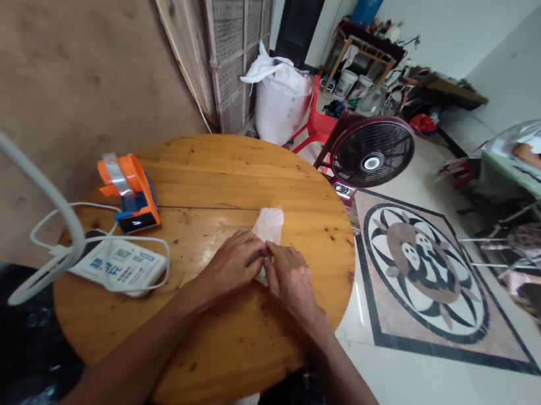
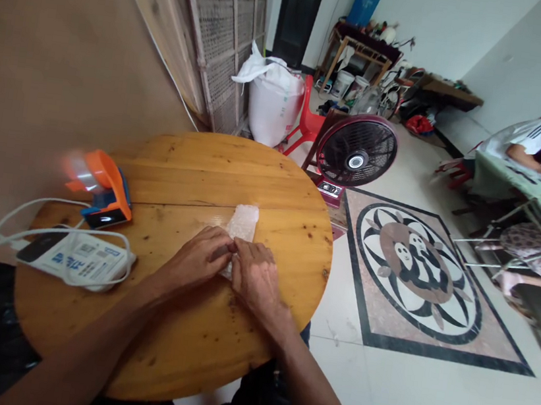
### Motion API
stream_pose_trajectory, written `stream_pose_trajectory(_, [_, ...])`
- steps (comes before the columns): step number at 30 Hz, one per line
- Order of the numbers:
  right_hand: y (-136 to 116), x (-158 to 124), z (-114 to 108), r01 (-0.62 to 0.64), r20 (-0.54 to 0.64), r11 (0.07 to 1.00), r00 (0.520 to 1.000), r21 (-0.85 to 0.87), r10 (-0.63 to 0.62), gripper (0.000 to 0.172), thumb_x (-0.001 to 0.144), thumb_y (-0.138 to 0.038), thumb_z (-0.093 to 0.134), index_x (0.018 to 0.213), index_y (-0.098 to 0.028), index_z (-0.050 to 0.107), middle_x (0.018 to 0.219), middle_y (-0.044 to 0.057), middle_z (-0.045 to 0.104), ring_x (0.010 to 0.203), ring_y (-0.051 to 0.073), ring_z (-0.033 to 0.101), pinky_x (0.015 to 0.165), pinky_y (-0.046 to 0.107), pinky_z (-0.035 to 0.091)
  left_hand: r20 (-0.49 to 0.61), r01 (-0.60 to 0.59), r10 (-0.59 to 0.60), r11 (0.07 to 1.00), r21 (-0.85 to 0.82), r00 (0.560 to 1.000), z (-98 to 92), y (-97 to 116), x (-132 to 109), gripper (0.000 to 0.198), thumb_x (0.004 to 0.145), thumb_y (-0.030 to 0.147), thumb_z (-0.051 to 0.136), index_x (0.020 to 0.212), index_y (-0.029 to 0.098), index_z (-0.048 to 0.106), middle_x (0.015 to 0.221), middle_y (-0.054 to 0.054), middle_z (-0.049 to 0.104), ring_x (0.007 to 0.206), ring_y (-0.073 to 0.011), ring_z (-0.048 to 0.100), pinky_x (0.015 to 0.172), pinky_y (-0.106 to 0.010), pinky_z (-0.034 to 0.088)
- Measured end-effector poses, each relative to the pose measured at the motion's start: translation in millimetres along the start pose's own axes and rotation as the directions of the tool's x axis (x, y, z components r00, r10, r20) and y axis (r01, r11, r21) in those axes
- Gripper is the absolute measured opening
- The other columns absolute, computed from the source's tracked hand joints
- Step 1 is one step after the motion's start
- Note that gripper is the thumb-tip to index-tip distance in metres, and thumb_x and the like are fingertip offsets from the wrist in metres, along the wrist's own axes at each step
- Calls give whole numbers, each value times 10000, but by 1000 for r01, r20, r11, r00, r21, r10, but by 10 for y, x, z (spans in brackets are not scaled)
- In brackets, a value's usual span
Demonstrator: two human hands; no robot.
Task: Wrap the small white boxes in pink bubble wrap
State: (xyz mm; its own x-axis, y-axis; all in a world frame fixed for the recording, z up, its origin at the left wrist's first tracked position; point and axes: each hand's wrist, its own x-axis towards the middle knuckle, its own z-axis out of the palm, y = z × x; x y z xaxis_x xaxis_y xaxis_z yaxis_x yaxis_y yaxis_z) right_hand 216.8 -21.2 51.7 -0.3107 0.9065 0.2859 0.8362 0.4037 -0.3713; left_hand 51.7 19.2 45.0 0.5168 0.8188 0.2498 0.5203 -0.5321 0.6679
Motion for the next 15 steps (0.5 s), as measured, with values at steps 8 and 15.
stream_pose_trajectory(8, [-24, -281, -45, 74, 85, 995, 993, 74, -80, 690, 839, -267, 596, 1453, -147, 307, 1445, 175, 474, 1319, 312, 451, 1060, 517, 391, 12, 42, -42, 997, -67, 999, 6, -23, -1, 136, 891, 198, 489, 834, 182, 611, 913, -54, 610, 940, -212, 542, 860, -349, 428])
stream_pose_trajectory(15, [57, -150, 1, 66, 30, 993, 997, 94, -69, 511, 844, -151, 550, 1340, -174, 429, 1266, 141, 606, 1155, 270, 567, 977, 451, 464, 0, 111, -112, 987, -114, 994, 9, 3, 9, 155, 858, 167, 482, 872, 178, 636, 914, -45, 614, 903, -193, 552, 814, -323, 435])
